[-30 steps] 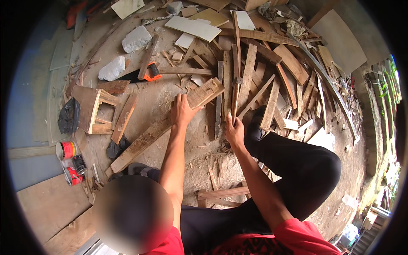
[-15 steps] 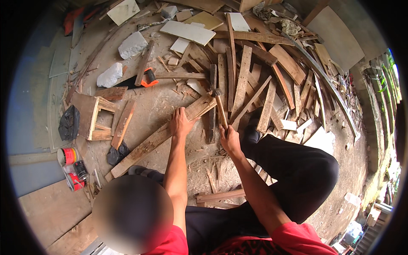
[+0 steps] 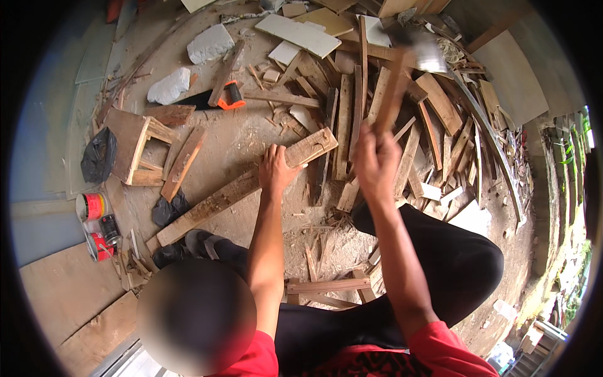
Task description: The person sits on the floor and uses a hammer to break wooden planks into smaller pieces. They repeatedly position the wood and strike it with the hammer, creating a pile of wood fragments.
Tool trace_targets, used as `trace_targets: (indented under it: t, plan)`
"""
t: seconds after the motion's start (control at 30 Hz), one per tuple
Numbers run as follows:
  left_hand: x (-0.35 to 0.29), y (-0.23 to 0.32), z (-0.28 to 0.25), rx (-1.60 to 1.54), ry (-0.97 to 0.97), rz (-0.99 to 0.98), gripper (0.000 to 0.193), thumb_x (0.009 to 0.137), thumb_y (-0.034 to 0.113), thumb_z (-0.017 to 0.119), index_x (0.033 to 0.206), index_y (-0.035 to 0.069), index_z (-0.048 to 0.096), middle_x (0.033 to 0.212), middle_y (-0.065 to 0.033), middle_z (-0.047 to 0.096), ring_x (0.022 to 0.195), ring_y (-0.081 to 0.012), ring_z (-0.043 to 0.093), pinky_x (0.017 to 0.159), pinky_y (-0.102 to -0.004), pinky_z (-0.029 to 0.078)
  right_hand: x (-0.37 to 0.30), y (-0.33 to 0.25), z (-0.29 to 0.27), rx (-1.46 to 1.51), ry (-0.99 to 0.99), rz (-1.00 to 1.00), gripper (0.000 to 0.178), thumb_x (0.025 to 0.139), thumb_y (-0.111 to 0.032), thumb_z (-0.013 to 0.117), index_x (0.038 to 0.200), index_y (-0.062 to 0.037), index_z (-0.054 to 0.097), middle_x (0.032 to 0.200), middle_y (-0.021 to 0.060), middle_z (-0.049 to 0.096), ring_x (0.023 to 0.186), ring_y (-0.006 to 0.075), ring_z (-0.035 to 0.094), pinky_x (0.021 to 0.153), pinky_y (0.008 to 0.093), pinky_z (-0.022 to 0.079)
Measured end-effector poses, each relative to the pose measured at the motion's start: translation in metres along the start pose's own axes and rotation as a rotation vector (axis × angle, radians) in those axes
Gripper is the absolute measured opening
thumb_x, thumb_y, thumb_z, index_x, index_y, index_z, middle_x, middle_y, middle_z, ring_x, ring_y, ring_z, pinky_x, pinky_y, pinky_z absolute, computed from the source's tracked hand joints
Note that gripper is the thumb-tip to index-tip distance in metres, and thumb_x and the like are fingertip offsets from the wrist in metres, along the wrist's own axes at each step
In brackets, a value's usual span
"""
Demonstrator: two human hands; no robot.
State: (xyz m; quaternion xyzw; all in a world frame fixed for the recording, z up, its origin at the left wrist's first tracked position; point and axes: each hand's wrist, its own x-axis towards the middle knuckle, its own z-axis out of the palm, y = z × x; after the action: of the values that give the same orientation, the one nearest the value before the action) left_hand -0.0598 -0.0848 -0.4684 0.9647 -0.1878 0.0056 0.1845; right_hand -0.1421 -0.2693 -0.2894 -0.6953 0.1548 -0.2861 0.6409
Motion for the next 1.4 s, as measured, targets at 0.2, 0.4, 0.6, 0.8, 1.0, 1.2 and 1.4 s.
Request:
trace_targets:
  t: [0.2,0.4,0.6,0.8,1.0,1.2,1.4]
  plan:
    - [0.006,0.014,-0.003,-0.012,-0.001,0.044,0.067,0.066,0.054,0.083,0.108,0.010,0.055,0.108,-0.0088,0.055,0.110,-0.0265,0.053,0.093,-0.0420,0.043,-0.042,0.100,-0.030,0.012,0.131,-0.202,0.017,0.093,-0.012,0.049,0.077,-0.0094,0.053,0.058,-0.0027,0.045,0.048,0.0111,0.043,0.043,0.0277,0.035]
    - [-0.006,0.011,0.014,0.043,0.067,0.039,0.083,0.068,0.071,0.072,0.121,0.010,0.056,0.118,-0.0060,0.056,0.115,-0.0253,0.052,0.100,-0.0454,0.037,-0.095,0.145,-0.032,-0.710,-0.175,0.516,0.039,0.091,-0.029,0.060,0.076,0.0067,0.059,0.059,0.0235,0.055,0.059,0.0337,0.066,0.056,0.0436,0.047]
    - [-0.001,0.009,0.018,-0.021,0.054,0.072,0.079,0.068,0.072,0.070,0.116,0.009,0.061,0.116,-0.0069,0.058,0.112,-0.0281,0.055,0.096,-0.0440,0.042,-0.089,0.151,-0.046,-0.642,-0.131,0.541,0.034,0.089,-0.026,0.061,0.088,0.0077,0.063,0.076,0.0313,0.062,0.083,0.0457,0.066,0.068,0.0463,0.051]
    - [-0.010,0.007,0.005,-0.019,-0.116,0.082,0.081,0.072,0.070,0.069,0.118,0.005,0.057,0.116,-0.0111,0.055,0.111,-0.0279,0.055,0.097,-0.0446,0.042,-0.085,0.154,-0.031,-0.583,-0.034,0.502,0.036,0.092,-0.029,0.061,0.081,0.0055,0.062,0.061,0.0186,0.058,0.059,0.0258,0.063,0.057,0.0385,0.047]
    - [-0.024,-0.013,-0.003,-0.011,-0.077,0.107,0.079,0.076,0.068,0.067,0.119,0.004,0.056,0.115,-0.0118,0.055,0.109,-0.0305,0.055,0.097,-0.0436,0.043,-0.090,0.158,-0.019,-0.644,-0.153,0.578,0.037,0.089,-0.030,0.062,0.089,0.0073,0.064,0.074,0.0287,0.064,0.080,0.0437,0.068,0.068,0.0454,0.051]
    - [0.011,-0.027,-0.040,-0.160,-0.375,0.013,0.092,0.072,0.066,0.073,0.131,-0.001,0.050,0.137,-0.0191,0.050,0.127,-0.0340,0.050,0.105,-0.0442,0.043,-0.122,0.174,-0.031,-0.662,-0.042,0.459,0.037,0.088,-0.031,0.065,0.090,0.0060,0.063,0.076,0.0289,0.065,0.080,0.0441,0.067,0.068,0.0451,0.053]
    - [0.006,-0.029,-0.049,-0.333,-0.488,-0.077,0.100,0.073,0.063,0.073,0.142,-0.004,0.043,0.147,-0.0273,0.040,0.138,-0.0373,0.039,0.114,-0.0442,0.033,-0.116,0.181,-0.038,-0.676,0.015,0.395,0.039,0.091,-0.035,0.065,0.094,0.0037,0.066,0.077,0.0263,0.066,0.079,0.0425,0.068,0.066,0.0437,0.053]
